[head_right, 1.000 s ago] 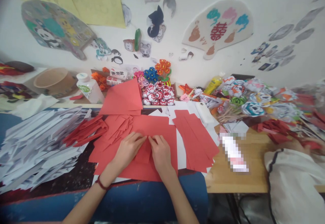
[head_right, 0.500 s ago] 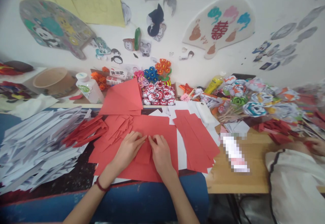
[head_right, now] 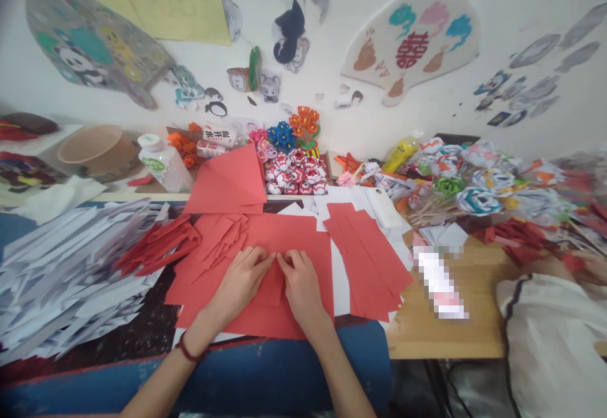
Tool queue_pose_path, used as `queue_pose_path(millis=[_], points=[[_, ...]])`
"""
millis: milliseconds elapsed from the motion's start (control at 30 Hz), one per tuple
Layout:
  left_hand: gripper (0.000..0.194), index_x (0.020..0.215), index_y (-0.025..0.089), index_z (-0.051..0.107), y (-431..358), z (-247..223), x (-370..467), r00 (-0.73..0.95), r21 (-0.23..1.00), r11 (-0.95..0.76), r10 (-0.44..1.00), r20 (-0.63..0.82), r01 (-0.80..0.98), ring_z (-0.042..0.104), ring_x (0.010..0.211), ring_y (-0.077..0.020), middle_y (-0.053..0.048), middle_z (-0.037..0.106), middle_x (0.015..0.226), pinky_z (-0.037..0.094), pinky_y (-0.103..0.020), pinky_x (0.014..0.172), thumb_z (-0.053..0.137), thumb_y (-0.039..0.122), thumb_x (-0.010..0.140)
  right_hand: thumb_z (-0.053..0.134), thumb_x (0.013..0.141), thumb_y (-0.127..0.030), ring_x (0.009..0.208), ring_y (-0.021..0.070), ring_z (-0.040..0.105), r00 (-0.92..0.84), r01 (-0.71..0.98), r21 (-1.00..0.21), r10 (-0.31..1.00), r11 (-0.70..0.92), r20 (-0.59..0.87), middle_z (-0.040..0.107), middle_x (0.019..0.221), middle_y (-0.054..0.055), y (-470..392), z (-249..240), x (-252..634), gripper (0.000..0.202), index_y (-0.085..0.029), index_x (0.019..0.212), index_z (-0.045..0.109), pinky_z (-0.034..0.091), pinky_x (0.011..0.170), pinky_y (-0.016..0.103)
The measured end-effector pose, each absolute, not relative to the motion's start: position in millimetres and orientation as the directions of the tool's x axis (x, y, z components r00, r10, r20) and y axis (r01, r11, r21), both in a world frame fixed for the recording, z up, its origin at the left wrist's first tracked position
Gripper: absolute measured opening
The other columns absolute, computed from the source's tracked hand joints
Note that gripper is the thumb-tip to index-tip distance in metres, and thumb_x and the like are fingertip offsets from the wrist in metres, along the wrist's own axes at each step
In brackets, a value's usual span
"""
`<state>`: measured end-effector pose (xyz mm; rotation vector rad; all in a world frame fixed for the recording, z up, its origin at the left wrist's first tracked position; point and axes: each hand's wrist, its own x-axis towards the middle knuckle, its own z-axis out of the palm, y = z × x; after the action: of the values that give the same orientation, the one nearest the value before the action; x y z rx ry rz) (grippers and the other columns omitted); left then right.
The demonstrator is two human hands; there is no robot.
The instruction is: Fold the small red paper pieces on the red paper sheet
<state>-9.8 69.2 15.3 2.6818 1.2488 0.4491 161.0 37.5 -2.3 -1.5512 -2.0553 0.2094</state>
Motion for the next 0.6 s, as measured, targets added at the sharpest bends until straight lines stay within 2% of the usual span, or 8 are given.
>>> queue_pose_path(millis=[333, 600], points=[[0.035, 0.122, 0.022, 0.059, 69.4, 14.9, -10.0, 0.614, 0.259, -0.650, 0.760, 0.213, 0.715, 0.047, 0.088, -0.0212, -0.008, 0.054, 0.096, 0.040, -0.035, 0.074, 0.038, 0.012, 0.096, 0.037, 0.095, -0.006, 0.088, 0.0211, 0.051, -0.210, 0.844, -0.412, 0.918, 0.344, 0.335, 0.059, 0.097, 0.008, 39.2, -3.0, 164.6, 0.046, -0.028, 0.126, 0.063, 0.049, 0.075, 0.035], [0.037, 0.129, 0.022, 0.054, 66.5, 12.3, -9.2, 0.604, 0.206, -0.631, 0.776, 0.182, 0.748, 0.048, 0.093, -0.0220, -0.007, 0.055, 0.101, 0.040, -0.036, 0.079, 0.041, 0.013, 0.096, 0.035, 0.090, 0.000, 0.091, 0.0238, 0.049, -0.221, 0.889, -0.333, 0.931, 0.315, 0.291, 0.058, 0.103, 0.011, 37.0, -2.7, 161.7, 0.053, -0.021, 0.133, 0.057, 0.048, 0.079, 0.039]])
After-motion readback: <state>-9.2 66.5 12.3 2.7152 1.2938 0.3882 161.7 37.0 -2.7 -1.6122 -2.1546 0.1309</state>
